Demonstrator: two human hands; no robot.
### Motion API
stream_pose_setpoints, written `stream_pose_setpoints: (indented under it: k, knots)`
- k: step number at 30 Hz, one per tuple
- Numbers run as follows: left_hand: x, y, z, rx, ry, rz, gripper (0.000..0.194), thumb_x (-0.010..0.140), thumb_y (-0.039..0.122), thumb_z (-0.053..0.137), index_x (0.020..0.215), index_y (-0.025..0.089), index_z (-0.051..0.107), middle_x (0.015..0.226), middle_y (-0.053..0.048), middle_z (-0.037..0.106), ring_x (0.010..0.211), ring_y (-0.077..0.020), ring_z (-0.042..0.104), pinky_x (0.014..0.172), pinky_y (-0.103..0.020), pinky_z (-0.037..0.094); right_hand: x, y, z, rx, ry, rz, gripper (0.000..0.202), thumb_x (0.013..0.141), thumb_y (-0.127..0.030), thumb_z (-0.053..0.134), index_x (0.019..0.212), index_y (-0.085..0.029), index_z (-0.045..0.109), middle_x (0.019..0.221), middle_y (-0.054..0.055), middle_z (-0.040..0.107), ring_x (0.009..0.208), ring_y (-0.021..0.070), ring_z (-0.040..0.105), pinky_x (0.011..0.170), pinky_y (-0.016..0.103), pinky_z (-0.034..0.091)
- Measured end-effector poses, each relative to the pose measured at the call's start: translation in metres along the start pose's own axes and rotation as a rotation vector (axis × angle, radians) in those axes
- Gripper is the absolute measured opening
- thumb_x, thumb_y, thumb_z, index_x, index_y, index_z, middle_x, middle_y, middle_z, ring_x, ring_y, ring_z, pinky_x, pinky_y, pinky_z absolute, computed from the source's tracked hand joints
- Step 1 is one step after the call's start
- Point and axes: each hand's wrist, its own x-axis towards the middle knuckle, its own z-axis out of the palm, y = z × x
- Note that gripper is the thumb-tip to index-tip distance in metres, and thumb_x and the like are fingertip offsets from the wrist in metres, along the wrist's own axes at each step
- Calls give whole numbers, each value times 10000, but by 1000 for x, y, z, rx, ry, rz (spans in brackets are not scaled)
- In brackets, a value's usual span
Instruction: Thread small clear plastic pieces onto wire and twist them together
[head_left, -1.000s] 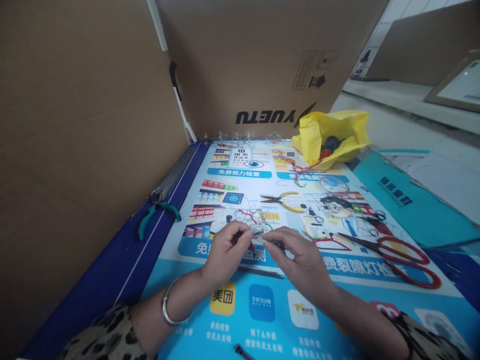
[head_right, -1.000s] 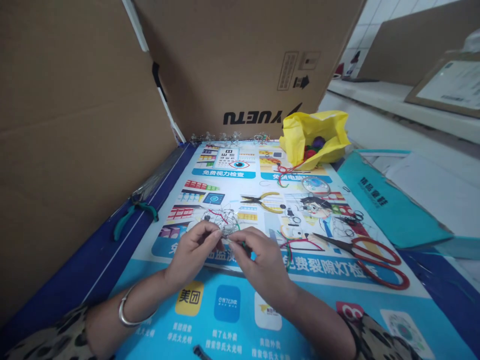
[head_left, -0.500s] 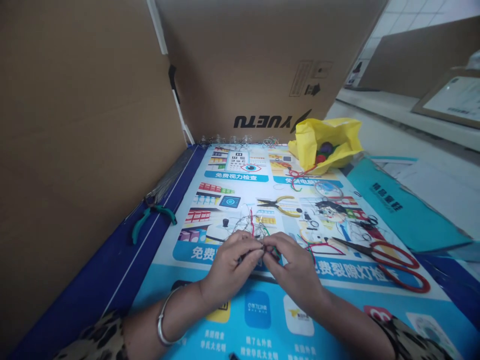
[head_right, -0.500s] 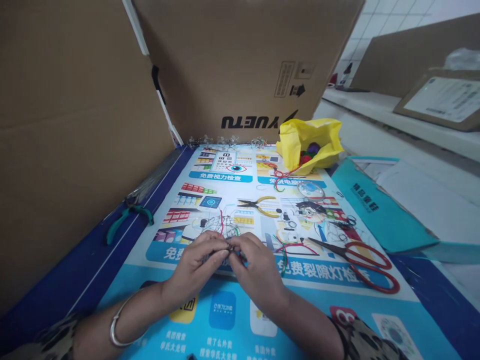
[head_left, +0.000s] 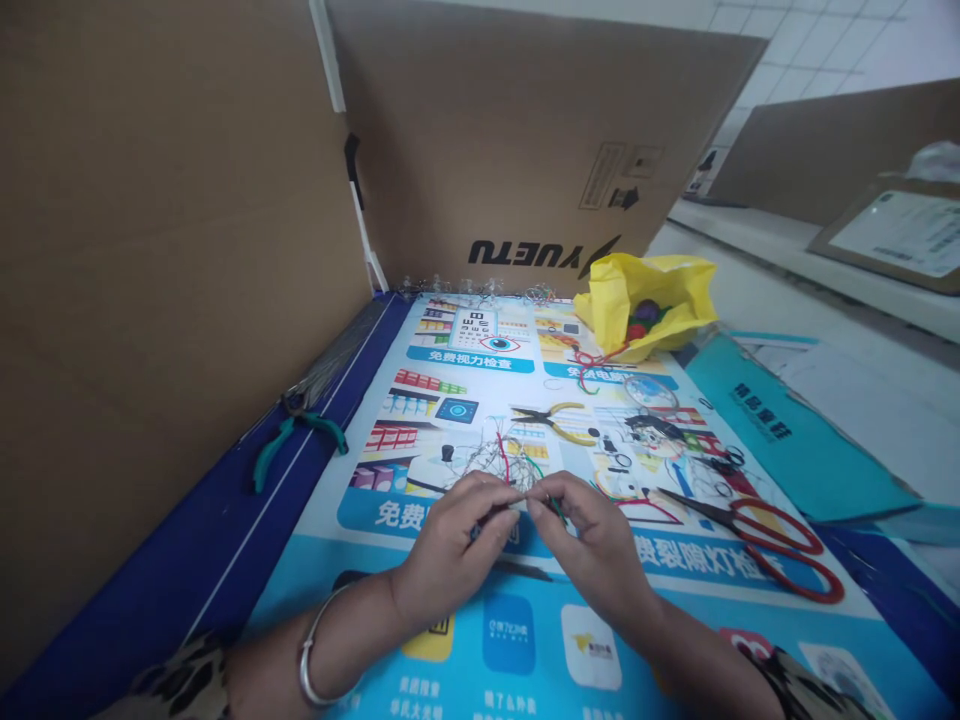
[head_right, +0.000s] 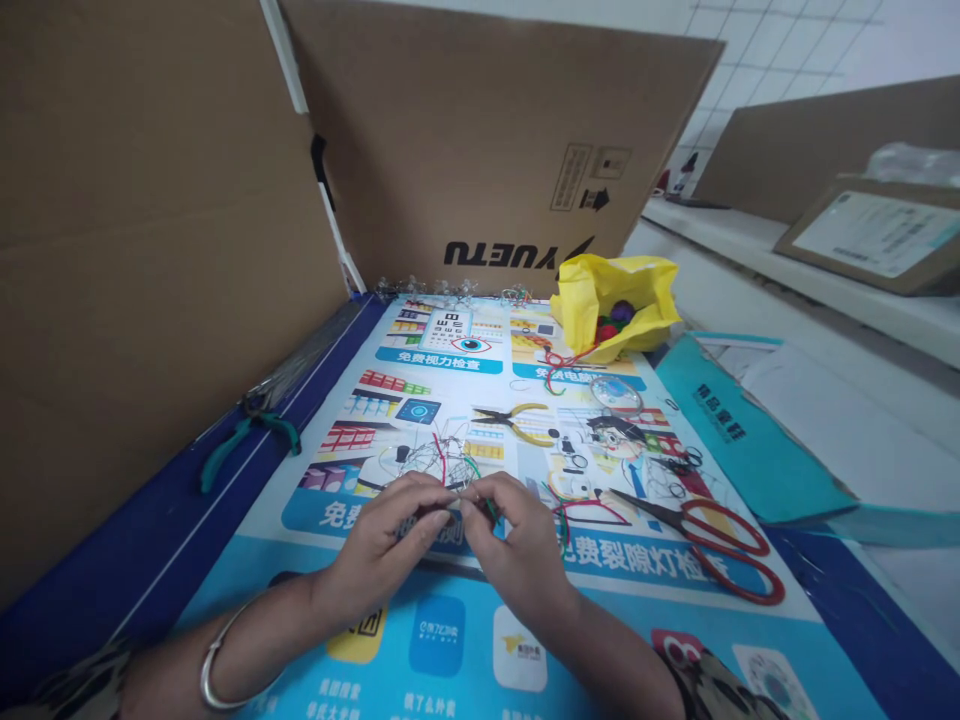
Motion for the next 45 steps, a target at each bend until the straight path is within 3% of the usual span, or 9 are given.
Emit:
stream_pose_setpoints:
  k: [10,20,25,31,36,41,45]
  knots:
    - [3,2,-2,66,23,-27,193,860,179,470,993,187,609,897,-69,627,873,-172,565,777,-308,477,-1,2,-6,186,-65,100,260,884,-348,420,689,-209,522,634,8,531,647,162,508,628,277,389]
    - [3,-4,-1,128,98,-72,211,844,163,487,1014,169,611,951,-82,618,919,-181,567,809,-320,470,2,9,-3,398,-96,178,267,892,-354,418,711,-196,535,585,-14,507,577,134,470,600,268,367]
    - [3,-4,-2,154,113,-79,193,841,172,485,991,176,606,938,-73,624,896,-181,580,777,-314,475,2,8,-3,376,-108,207,265,888,-360,422,719,-196,545,564,-16,512,575,135,472,606,268,375]
    - [2,-3,0,12,94,-310,116,896,242,396,916,193,499,677,9,621,508,-100,556,549,-237,445,6,6,-5,184,-47,249,224,847,-371,498,714,-205,567,546,-26,524,557,132,498,561,246,404]
    - [4,-4,0,-34,135,-395,45,888,251,406,902,210,418,907,-8,651,404,-47,463,476,-214,398,11,11,-3,12,6,38,170,843,-328,516,800,-203,622,721,13,629,664,152,582,614,256,463]
    - [6,-1,2,-69,72,-393,108,847,270,481,932,204,472,779,11,610,501,-80,515,502,-213,417,12,15,6,-98,24,-291,149,871,-226,487,887,-198,632,833,49,647,800,167,606,716,286,493]
    - [7,-1,6,-143,133,-427,160,805,292,543,900,209,445,719,34,590,515,-92,540,504,-213,443,10,17,14,-195,61,-466,192,879,-158,454,987,-188,610,873,71,634,831,173,604,725,303,516]
